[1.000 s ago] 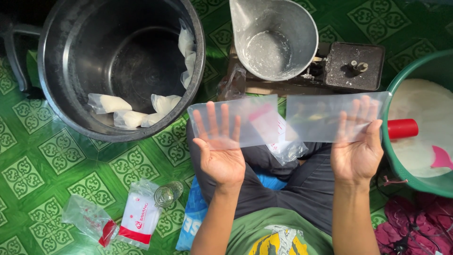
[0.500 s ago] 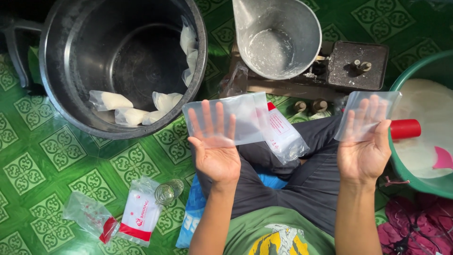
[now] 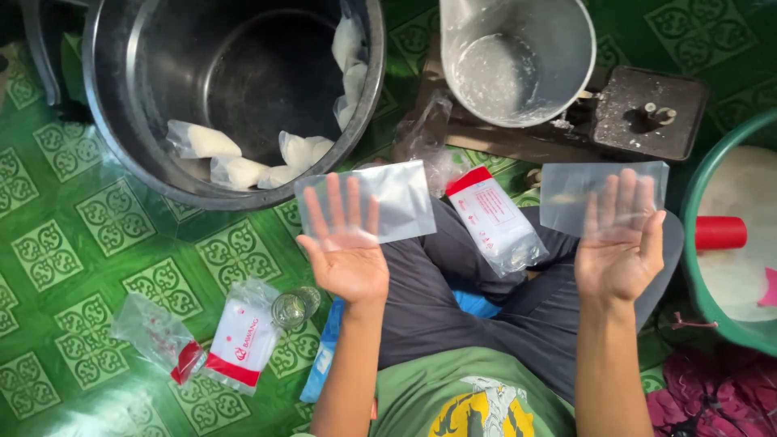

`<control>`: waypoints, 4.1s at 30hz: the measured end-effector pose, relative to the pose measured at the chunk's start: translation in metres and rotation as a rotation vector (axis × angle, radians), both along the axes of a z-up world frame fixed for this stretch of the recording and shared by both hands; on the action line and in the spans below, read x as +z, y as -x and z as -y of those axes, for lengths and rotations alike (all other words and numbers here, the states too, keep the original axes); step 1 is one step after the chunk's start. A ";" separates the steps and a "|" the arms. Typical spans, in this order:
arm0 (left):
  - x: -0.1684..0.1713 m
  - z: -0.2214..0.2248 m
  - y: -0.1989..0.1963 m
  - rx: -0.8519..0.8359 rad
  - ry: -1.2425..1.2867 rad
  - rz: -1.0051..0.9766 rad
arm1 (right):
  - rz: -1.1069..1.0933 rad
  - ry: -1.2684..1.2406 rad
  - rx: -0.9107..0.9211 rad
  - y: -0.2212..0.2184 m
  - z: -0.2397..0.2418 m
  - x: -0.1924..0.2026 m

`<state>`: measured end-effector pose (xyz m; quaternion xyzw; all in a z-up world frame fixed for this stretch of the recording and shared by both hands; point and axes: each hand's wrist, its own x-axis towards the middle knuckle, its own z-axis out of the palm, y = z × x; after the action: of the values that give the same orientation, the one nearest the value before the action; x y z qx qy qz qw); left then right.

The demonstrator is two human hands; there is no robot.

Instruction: Manually scooping white powdered food from a large basin into individual plastic bags for packaging.

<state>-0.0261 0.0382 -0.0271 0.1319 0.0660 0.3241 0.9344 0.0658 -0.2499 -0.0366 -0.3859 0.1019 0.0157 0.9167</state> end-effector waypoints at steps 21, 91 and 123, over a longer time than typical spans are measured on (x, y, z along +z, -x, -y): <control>-0.015 -0.022 0.019 0.075 0.077 -0.137 | 0.478 1.724 0.947 0.030 -0.055 -0.100; 0.014 0.096 -0.011 -0.374 -1.174 -0.604 | -0.185 0.918 0.460 0.031 -0.050 -0.003; 0.026 0.091 -0.018 -0.162 -1.260 -0.837 | 0.211 1.344 0.273 0.039 -0.063 0.040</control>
<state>-0.0083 -0.0532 -0.0009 0.7568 0.2075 0.1537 0.6005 0.0264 -0.1873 0.0033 -0.8789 -0.0496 0.0268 0.4737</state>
